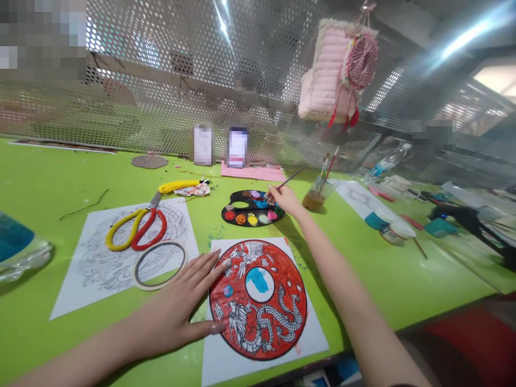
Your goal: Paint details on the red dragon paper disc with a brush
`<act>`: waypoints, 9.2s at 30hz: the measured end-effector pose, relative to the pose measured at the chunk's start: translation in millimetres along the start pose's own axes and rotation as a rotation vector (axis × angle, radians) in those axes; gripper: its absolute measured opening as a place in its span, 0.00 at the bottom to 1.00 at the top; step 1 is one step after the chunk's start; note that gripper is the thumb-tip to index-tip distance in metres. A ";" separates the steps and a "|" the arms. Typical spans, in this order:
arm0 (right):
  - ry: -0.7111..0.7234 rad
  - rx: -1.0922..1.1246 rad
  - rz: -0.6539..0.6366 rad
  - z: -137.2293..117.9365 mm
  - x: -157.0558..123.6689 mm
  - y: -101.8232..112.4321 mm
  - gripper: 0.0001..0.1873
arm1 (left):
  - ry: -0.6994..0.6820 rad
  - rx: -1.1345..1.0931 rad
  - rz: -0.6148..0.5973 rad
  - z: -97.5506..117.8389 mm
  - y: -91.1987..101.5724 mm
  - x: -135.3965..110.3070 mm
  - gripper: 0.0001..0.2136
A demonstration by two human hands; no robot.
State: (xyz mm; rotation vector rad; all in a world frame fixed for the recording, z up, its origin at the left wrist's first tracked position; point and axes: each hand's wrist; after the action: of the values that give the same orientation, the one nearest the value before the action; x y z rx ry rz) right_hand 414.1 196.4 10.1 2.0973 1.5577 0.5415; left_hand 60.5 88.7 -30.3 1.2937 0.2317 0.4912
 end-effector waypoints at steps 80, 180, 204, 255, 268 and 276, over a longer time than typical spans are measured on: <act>0.431 0.257 -0.322 -4.8 -197.4 2.3 0.12 | -0.026 0.121 0.000 10.9 13.9 5.2 0.42; 0.344 0.068 -0.251 -0.8 -197.3 0.2 0.14 | 0.125 0.040 -0.006 19.6 12.2 2.3 0.34; 0.271 0.080 -0.220 -2.9 -197.3 7.4 0.15 | 0.040 0.116 -0.009 13.2 12.0 -0.3 0.38; 0.295 0.079 -0.235 1.5 -194.4 7.4 0.15 | 0.128 0.058 -0.032 18.2 11.5 1.2 0.34; 0.168 0.325 -0.340 -3.1 -199.8 4.2 0.09 | 0.103 0.073 -0.035 17.7 11.6 1.3 0.36; 0.090 0.390 -0.355 -7.4 -194.1 -4.7 0.12 | 0.053 0.082 -0.010 13.7 11.0 1.7 0.39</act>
State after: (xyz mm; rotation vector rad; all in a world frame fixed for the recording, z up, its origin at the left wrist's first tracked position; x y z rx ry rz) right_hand 352.4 12.2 6.6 2.0055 2.1725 0.2190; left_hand 65.4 79.8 -15.9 1.3593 0.3054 0.5125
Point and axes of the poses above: each hand's wrist, its own x-axis towards the middle knuckle, its own y-axis out of the back of the hand, z = x × y, and after that the axes turned 1 degree about x, right-handed
